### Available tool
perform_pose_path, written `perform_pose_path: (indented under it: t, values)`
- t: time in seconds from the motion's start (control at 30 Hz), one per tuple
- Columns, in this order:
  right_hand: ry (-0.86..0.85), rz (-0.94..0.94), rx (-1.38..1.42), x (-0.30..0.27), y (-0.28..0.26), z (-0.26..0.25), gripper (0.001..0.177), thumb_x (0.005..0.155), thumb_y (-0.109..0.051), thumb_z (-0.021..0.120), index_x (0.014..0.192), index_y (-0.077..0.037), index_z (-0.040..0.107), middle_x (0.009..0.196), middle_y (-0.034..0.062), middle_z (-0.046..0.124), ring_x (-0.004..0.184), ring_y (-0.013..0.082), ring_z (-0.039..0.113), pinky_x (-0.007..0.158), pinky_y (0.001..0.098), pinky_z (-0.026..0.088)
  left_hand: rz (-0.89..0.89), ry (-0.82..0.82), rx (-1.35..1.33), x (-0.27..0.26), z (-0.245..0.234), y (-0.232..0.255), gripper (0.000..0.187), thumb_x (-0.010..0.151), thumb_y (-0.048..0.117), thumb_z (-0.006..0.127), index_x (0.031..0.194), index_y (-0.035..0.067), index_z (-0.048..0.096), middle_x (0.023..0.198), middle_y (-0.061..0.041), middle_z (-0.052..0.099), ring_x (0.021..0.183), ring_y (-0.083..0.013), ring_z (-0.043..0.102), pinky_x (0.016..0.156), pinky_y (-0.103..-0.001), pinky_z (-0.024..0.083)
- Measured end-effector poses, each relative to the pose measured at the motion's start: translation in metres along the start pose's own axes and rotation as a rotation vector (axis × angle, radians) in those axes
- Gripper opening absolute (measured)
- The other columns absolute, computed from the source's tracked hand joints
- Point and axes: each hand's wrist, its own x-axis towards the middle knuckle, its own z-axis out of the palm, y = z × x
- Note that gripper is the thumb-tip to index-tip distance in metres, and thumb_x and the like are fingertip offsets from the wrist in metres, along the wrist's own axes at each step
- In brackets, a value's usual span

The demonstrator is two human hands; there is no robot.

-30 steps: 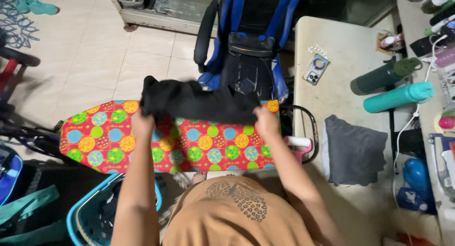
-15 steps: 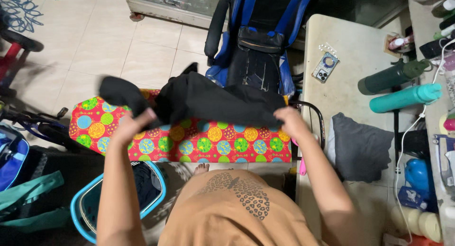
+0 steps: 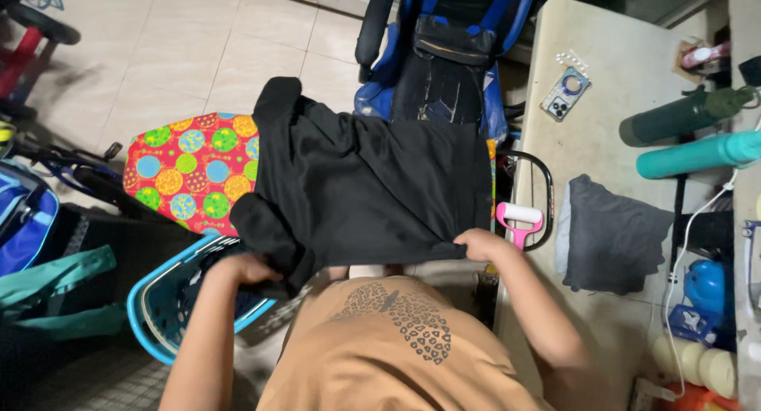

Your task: The person uses a pink lint roller to remove lint from a black garment laid on a colorful ironing board. They roll the tool across the fabric repeatedly, then fold the garment and place it into a blue laundry basket.

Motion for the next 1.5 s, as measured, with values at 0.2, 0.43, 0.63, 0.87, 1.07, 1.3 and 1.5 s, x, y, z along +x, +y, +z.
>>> perform_pose_path:
  t: [0.2, 0.43, 0.63, 0.87, 1.07, 1.3, 1.5]
  values:
    - [-0.015, -0.107, 0.260, -0.003, 0.033, -0.073, 0.059, 0.071, -0.003, 0.076, 0.128, -0.008, 0.064, 0.125, 0.0119, 0.071, 0.116, 0.0244, 0.065, 0.101, 0.0333, 0.049, 0.154, 0.586, -0.759, -0.084, -0.117, 0.017, 0.085, 0.074, 0.042, 0.082, 0.143, 0.003, 0.051, 0.133, -0.014, 0.067, 0.121, -0.0260, 0.063, 0.101, -0.039, 0.048]
    - [0.675, -0.057, 1.747, 0.031, 0.048, -0.096, 0.047, 0.092, -0.031, 0.068, 0.133, -0.012, 0.058, 0.124, 0.0096, 0.063, 0.112, 0.0272, 0.064, 0.099, 0.0433, 0.050, 1.029, 0.738, -1.525, 0.003, -0.234, 0.015, 0.044, 0.094, 0.033, 0.075, 0.122, 0.002, 0.064, 0.104, -0.007, 0.064, 0.095, -0.0219, 0.058, 0.091, -0.037, 0.047]
    - [0.490, 0.026, 2.013, 0.013, 0.026, -0.030, 0.069, 0.090, -0.036, 0.070, 0.147, -0.001, 0.049, 0.141, 0.0142, 0.062, 0.129, 0.0287, 0.059, 0.110, 0.0433, 0.044, 0.519, 0.613, -1.146, 0.120, -0.173, 0.000, 0.068, 0.084, 0.035, 0.081, 0.139, 0.012, 0.048, 0.122, 0.002, 0.065, 0.116, -0.0150, 0.060, 0.102, -0.034, 0.044]
    - [0.592, 0.066, 1.472, 0.010, 0.001, 0.010, 0.086, 0.074, -0.002, 0.083, 0.150, -0.005, 0.043, 0.150, 0.0062, 0.055, 0.138, 0.0220, 0.050, 0.116, 0.0367, 0.036, 0.188, 1.310, -0.297, 0.145, -0.131, 0.021, 0.043, 0.086, 0.027, 0.078, 0.119, 0.001, 0.069, 0.120, -0.024, 0.069, 0.114, -0.0441, 0.062, 0.101, -0.050, 0.049]
    - [0.743, 0.082, 1.351, 0.022, -0.002, -0.039, 0.057, 0.084, -0.010, 0.080, 0.137, -0.002, 0.063, 0.131, 0.0066, 0.070, 0.117, 0.0199, 0.063, 0.104, 0.0342, 0.048, 0.100, 1.237, -0.580, 0.133, -0.194, 0.030, 0.027, 0.104, 0.027, 0.065, 0.121, 0.005, 0.068, 0.112, -0.024, 0.070, 0.109, -0.0423, 0.065, 0.095, -0.048, 0.050]
    - [1.268, -0.138, 1.305, 0.030, 0.034, -0.149, 0.026, 0.096, -0.004, 0.072, 0.122, 0.000, 0.071, 0.117, 0.0059, 0.074, 0.103, 0.0163, 0.069, 0.097, 0.0304, 0.054, 0.586, 1.228, -1.124, 0.154, -0.273, 0.050, 0.024, 0.106, 0.017, 0.058, 0.124, 0.001, 0.064, 0.113, -0.005, 0.070, 0.103, -0.0113, 0.060, 0.093, -0.028, 0.049]
    - [1.665, -0.147, 1.429, 0.042, 0.080, -0.200, 0.028, 0.093, 0.001, 0.073, 0.120, -0.002, 0.070, 0.115, 0.0069, 0.074, 0.101, 0.0173, 0.071, 0.092, 0.0305, 0.057, 0.635, 1.197, -1.326, 0.150, -0.335, 0.085, 0.029, 0.107, 0.019, 0.057, 0.129, 0.002, 0.062, 0.112, -0.006, 0.069, 0.099, -0.0138, 0.060, 0.089, -0.030, 0.050]
